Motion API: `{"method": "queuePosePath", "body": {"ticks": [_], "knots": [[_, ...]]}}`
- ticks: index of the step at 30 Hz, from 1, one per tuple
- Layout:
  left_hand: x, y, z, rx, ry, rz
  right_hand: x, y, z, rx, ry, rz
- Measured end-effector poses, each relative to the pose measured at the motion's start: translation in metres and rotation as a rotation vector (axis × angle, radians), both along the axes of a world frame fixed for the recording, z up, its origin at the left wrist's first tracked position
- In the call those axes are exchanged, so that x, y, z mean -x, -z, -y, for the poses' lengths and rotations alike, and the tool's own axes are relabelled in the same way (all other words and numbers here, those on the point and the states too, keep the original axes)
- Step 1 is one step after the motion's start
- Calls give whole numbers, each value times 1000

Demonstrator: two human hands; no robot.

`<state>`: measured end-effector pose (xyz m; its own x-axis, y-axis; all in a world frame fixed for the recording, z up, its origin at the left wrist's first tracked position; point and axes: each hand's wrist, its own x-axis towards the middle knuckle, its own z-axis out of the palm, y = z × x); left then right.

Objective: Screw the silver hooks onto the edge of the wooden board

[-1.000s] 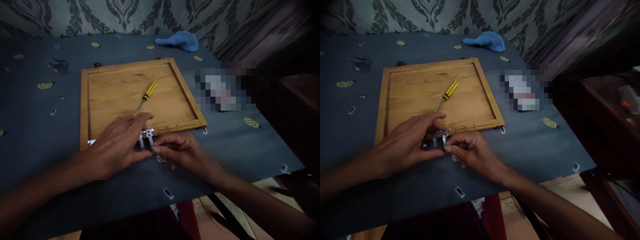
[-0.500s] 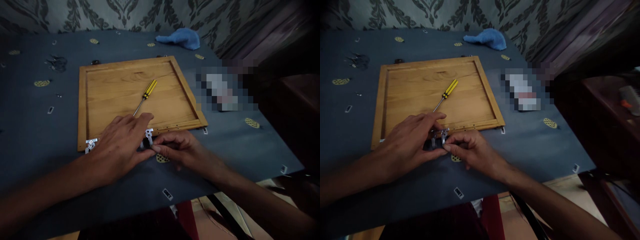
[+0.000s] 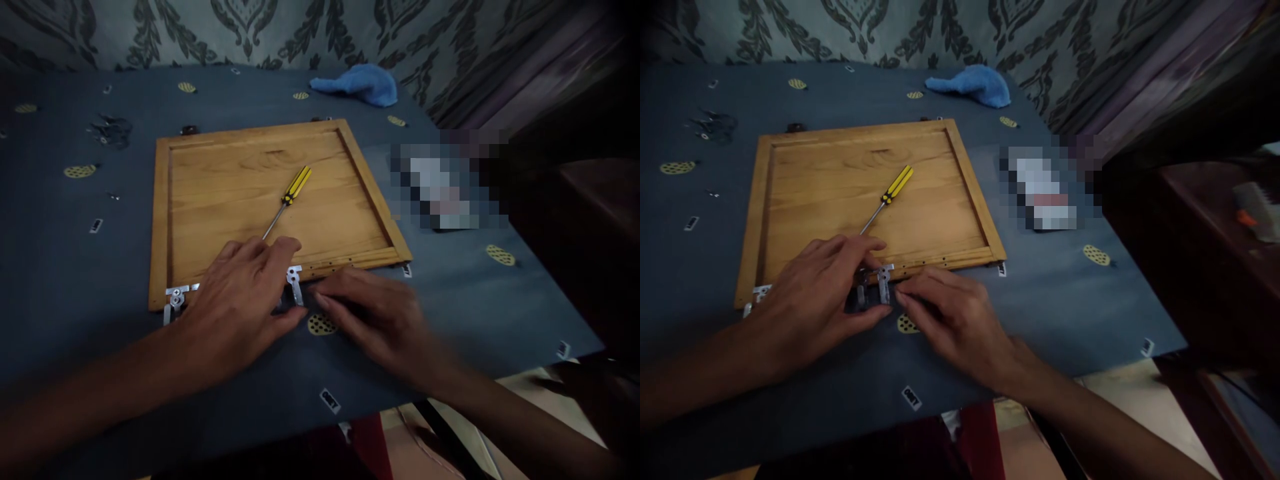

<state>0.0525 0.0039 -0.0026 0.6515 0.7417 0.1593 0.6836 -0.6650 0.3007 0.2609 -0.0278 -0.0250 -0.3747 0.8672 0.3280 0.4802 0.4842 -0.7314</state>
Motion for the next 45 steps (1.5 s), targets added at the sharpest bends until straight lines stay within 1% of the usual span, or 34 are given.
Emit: {"method": "queuePosePath", "body": {"ticks": [2, 4, 8, 11, 15, 21, 25, 29, 33, 38, 41, 45], "knots": [[-1, 1, 0, -4, -6, -1, -4, 3, 0, -149, -29, 97], [-1, 1, 1, -7, -15, 2, -8, 6, -1, -225, -67, 170], [-1, 2, 1, 6, -16, 16, -12, 11, -2, -293, -143, 268], [-1, 2, 2, 29, -28, 20, -14, 12, -2, -322, -160, 315], [-2, 0, 3, 58, -53, 15, -16, 13, -2, -331, -161, 359], [-1, 4, 1, 31, -22, 20, -15, 14, -2, -355, -179, 390], [1, 6, -1, 70, -14, 25, -14, 15, -2, -360, -162, 382], [0, 2, 1, 125, -27, 49, -14, 15, -3, -336, -178, 387], [-1, -3, 2, 162, -61, 23, -14, 15, -4, -361, -177, 400], [-2, 1, 1, 85, -51, 50, -13, 14, -4, -380, -175, 416], [-2, 0, 2, 72, -49, 37, -12, 13, -4, -382, -164, 430], [1, -6, 2, 158, -64, 31, -12, 13, -3, -371, -167, 438]]}}
